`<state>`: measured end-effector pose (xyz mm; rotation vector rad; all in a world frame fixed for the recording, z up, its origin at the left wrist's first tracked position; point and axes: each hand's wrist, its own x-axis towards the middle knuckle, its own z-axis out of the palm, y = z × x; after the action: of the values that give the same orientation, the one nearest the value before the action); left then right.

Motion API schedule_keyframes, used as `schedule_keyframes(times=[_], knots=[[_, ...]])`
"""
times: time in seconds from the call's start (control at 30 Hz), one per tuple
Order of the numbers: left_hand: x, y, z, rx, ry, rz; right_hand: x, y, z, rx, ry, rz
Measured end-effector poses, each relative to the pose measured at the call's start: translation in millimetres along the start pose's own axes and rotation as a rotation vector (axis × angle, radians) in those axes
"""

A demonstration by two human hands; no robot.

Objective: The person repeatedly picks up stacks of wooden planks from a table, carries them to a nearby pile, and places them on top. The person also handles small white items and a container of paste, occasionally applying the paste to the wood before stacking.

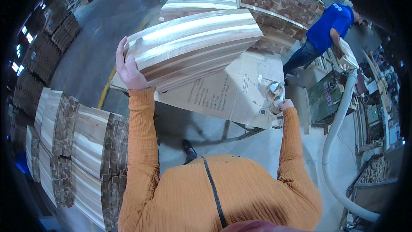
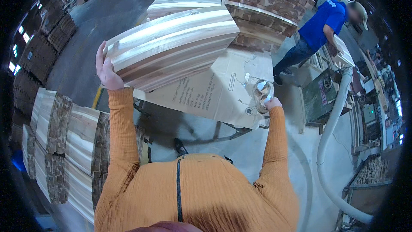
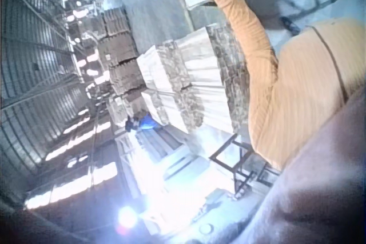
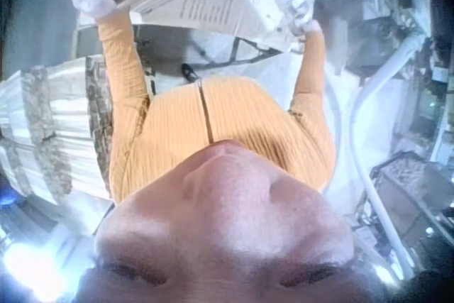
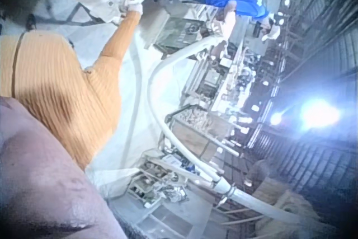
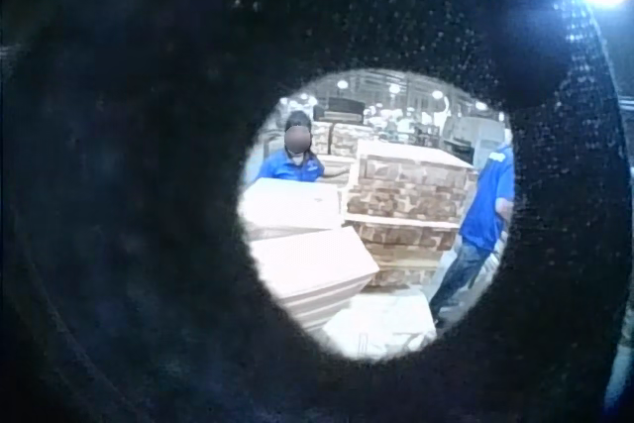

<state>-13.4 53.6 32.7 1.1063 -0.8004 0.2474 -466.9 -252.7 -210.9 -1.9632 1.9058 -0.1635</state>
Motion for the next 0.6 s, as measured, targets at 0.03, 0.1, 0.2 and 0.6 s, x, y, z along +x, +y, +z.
schedule_keyframes(times=[0.03,0.1,0.2,0.6], knots=[[1,-3,-1,-0.008,0.005,0.032,-3,3,-9,0.017,0.051,-0.034],[4,-8,-4,0.046,0.000,0.127,-7,-13,-20,0.105,0.236,-0.217],[5,-12,-1,0.101,-0.021,0.142,-12,-58,-69,0.308,0.539,-0.548],[23,-27,-6,0.206,-0.001,0.242,-64,-373,-187,0.491,0.347,-1.308]])
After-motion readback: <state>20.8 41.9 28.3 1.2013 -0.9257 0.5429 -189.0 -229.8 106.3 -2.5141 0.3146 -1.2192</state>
